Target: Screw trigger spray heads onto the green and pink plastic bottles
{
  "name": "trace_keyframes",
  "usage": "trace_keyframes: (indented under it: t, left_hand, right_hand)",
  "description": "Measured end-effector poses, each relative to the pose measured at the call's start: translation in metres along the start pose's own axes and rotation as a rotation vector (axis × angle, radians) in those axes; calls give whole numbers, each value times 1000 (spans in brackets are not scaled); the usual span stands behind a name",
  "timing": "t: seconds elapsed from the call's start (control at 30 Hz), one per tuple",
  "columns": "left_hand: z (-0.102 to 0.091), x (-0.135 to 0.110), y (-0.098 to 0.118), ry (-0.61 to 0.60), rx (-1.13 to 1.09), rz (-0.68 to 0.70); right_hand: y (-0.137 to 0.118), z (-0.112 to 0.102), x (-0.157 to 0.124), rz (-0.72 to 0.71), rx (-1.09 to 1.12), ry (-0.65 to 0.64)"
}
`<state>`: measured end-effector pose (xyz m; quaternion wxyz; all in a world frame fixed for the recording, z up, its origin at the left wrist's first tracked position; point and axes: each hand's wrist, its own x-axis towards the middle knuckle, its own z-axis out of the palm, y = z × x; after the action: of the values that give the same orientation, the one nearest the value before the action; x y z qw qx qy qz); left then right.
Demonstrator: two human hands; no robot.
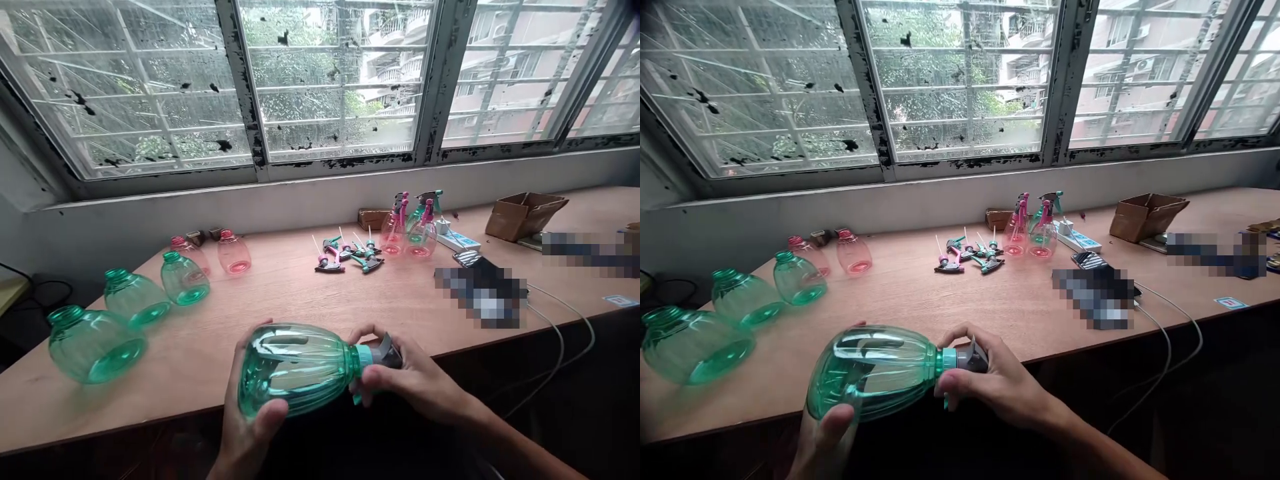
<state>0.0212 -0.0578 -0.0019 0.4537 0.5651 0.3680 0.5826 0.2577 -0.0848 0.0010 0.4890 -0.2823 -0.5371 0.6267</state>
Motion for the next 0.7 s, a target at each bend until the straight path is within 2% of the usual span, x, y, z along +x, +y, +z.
trace_keyframes:
  t: [0.1, 0.2, 0.27, 0.3, 0.37, 0.43, 0.53, 0.63, 0.7]
  left_hand:
    - [4, 9, -1, 51, -224, -49]
    - [4, 10, -5, 72, -229, -43]
    - [0, 5, -12, -65, -76, -47]
    - [-2, 2, -16, -153, 36, -20]
    - [-6, -1, -22, -274, 223, 22]
    - [-7, 0, -25, -346, 357, 19]
    - [-8, 7, -24, -397, 539, 38]
    - [-8, 13, -26, -405, 673, 78]
    - [-9, 14, -32, -426, 737, 127]
  right_hand:
    - [-4, -11, -2, -76, 63, -180]
    - [6, -3, 1, -131, -134, -252]
    - [17, 13, 7, -137, -287, -221]
    - [20, 21, 11, -164, -286, -190]
    - [23, 34, 23, -264, -203, -42]
    - [17, 32, 39, -351, -201, 138]
    - [-2, -1, 66, -324, -377, 216]
    - [-20, -64, 85, -306, -654, 445]
    - [-28, -110, 89, -249, -880, 657]
